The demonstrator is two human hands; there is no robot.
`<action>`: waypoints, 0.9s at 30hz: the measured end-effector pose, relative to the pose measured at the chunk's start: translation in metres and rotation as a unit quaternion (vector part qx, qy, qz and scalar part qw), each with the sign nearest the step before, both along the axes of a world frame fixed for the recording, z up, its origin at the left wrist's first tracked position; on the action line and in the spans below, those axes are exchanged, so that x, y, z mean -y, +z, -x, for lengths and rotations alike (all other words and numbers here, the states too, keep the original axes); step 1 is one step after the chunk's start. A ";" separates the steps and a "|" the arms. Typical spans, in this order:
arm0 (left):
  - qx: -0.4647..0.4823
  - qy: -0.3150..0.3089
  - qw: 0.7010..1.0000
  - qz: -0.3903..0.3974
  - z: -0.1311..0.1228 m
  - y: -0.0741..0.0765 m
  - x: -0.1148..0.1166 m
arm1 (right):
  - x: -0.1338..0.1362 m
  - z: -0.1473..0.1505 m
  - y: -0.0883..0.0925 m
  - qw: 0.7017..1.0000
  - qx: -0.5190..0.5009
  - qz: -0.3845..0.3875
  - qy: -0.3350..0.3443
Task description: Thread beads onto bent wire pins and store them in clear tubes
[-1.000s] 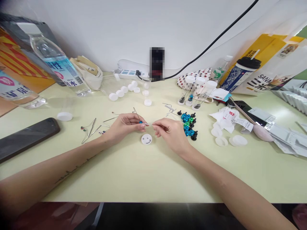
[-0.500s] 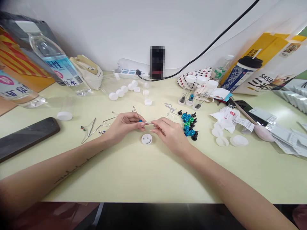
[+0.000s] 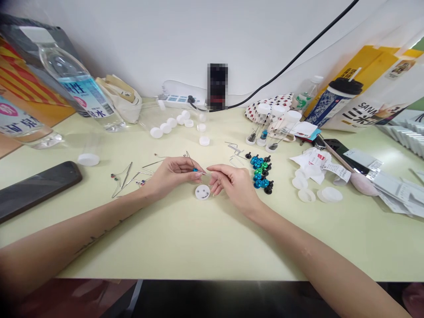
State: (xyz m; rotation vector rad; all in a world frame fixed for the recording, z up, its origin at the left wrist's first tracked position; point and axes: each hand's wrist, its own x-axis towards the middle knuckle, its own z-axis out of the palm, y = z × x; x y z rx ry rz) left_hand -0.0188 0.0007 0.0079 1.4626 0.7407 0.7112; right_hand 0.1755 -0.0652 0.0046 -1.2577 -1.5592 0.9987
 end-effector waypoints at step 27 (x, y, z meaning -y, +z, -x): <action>0.023 0.015 1.000 0.003 0.001 -0.002 -0.002 | -0.002 0.001 0.005 0.999 -0.028 0.037 -0.015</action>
